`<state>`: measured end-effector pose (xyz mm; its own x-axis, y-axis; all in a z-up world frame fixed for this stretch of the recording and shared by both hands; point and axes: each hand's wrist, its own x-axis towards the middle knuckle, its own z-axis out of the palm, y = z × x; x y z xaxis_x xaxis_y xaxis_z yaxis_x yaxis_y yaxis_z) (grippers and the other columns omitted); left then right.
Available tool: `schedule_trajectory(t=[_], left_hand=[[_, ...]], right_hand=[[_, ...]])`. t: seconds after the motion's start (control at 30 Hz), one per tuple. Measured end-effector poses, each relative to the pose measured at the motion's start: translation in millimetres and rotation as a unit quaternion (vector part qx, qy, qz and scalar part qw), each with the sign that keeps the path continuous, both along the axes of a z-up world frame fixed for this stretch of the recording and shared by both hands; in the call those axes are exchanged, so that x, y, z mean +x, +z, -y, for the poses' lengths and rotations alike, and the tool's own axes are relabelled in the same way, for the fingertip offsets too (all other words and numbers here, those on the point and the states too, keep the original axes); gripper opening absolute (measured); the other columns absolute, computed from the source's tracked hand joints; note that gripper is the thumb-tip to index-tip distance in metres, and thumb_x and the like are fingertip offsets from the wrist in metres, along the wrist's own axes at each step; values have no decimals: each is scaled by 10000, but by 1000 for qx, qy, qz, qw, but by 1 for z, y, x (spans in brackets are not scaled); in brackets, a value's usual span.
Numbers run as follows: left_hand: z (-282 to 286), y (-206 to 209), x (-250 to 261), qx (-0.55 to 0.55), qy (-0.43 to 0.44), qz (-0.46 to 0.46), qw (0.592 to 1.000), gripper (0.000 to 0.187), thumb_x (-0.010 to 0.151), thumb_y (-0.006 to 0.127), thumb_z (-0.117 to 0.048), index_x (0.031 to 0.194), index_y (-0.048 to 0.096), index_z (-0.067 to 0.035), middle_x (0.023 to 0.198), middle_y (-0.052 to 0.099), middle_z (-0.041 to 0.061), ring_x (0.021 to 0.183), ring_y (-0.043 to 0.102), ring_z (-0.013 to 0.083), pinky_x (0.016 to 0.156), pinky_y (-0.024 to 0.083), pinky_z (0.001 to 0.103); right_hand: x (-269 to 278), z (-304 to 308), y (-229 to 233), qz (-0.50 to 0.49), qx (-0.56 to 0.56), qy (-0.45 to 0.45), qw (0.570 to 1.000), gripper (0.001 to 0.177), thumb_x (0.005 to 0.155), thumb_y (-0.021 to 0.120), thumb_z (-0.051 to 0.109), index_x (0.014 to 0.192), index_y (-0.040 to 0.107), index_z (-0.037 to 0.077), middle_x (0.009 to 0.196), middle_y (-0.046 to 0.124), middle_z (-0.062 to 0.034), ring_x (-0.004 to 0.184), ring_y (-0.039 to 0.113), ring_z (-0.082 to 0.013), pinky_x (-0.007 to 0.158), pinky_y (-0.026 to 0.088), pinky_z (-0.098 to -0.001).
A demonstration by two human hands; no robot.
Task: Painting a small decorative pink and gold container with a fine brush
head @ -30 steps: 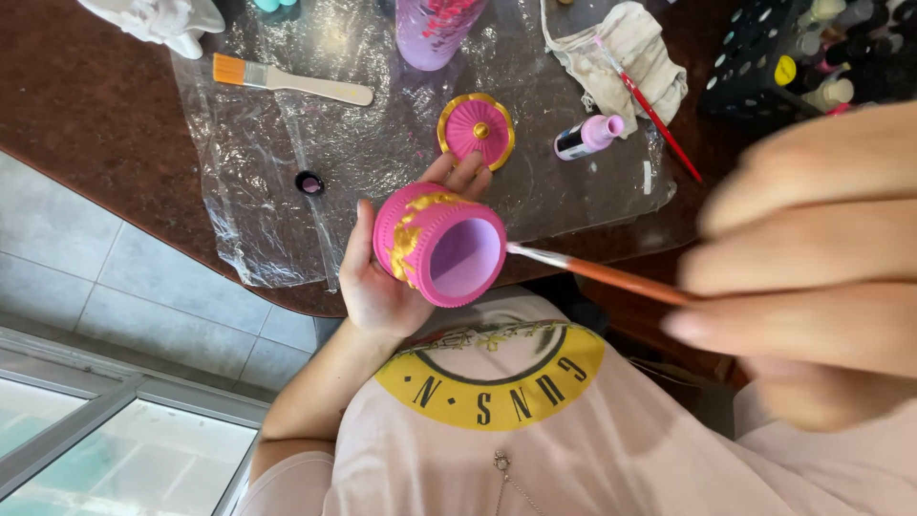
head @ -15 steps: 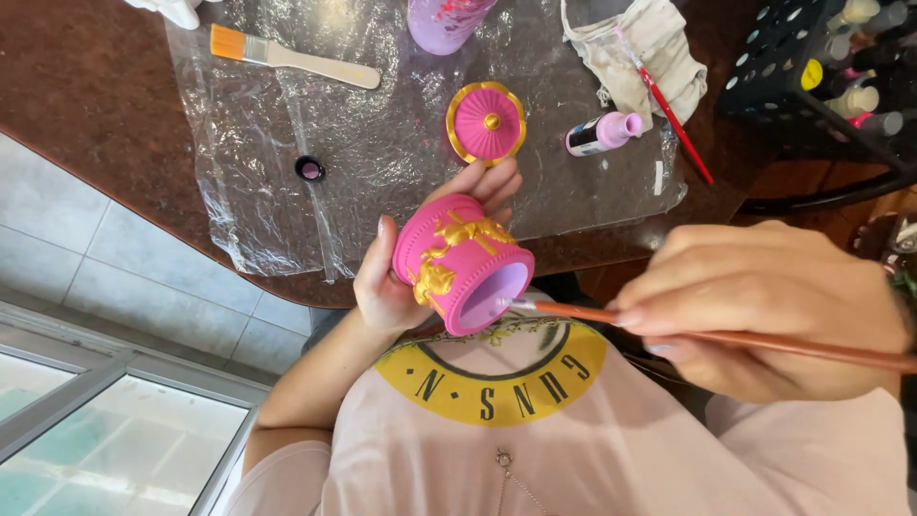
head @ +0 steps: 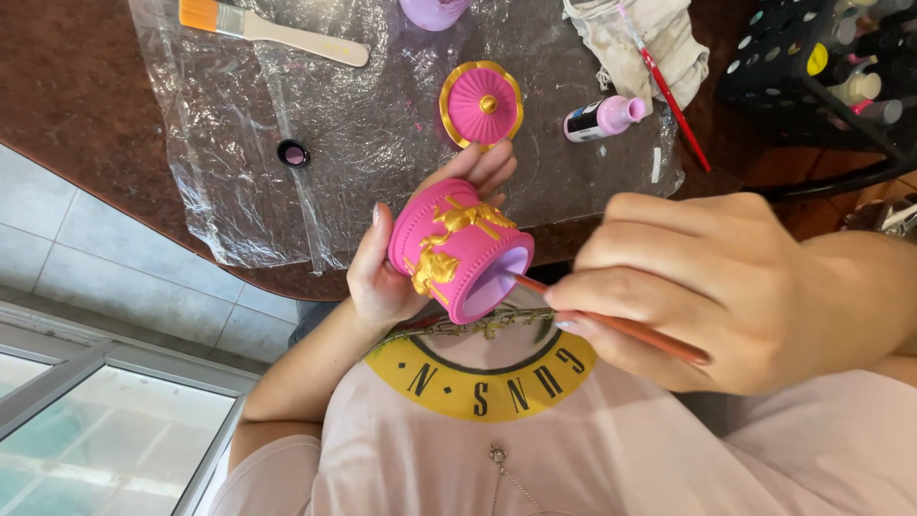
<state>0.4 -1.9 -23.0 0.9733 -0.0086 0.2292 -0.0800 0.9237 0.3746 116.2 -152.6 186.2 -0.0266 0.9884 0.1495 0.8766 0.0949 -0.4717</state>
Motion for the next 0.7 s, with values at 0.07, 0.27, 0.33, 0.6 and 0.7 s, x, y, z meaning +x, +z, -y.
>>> schedule_trajectory(t=[0.07, 0.27, 0.33, 0.6, 0.7], left_hand=[[0, 0, 0, 3, 1, -5, 1000, 788, 1095, 399, -607, 1626, 304, -31, 1725, 258, 259, 1665, 228, 404, 1421, 166, 537], [0, -1, 0, 1, 5, -9, 1000, 796, 1088, 404, -604, 1629, 301, -29, 1724, 278, 234, 1671, 229, 408, 1423, 186, 536], [0, -1, -2, 0, 11, -11, 1000, 789, 1092, 403, -601, 1629, 304, -32, 1725, 278, 232, 1670, 231, 410, 1423, 186, 542], [-2, -1, 0, 6, 0, -15, 1000, 813, 1073, 424, -616, 1629, 299, -35, 1726, 267, 247, 1668, 233, 395, 1408, 201, 515], [-3, -2, 0, 18, -8, -16, 1000, 822, 1064, 405, -632, 1628, 298, -44, 1731, 258, 257, 1667, 241, 402, 1377, 248, 492]], right_hand=[[1, 0, 4, -15, 6, -1, 1000, 146, 958, 603, 78, 1015, 652, -47, 836, 593, -146, 615, 504, -299, 574, 441, -358], [0, 0, -6, 18, 4, -4, 1000, 133, 986, 601, 66, 1056, 642, -40, 865, 589, -139, 636, 505, -306, 564, 410, -349], [1, 3, -3, 7, 2, 4, 1000, 148, 978, 595, 84, 1037, 632, -46, 840, 575, -146, 618, 484, -315, 556, 409, -362], [-1, 5, -2, -31, 31, 1, 999, 175, 957, 575, 88, 1000, 644, -67, 780, 562, -145, 576, 466, -299, 552, 424, -359], [4, 7, 1, -17, 34, 27, 999, 165, 943, 628, 65, 1026, 657, -75, 815, 608, -133, 604, 543, -261, 568, 477, -329]])
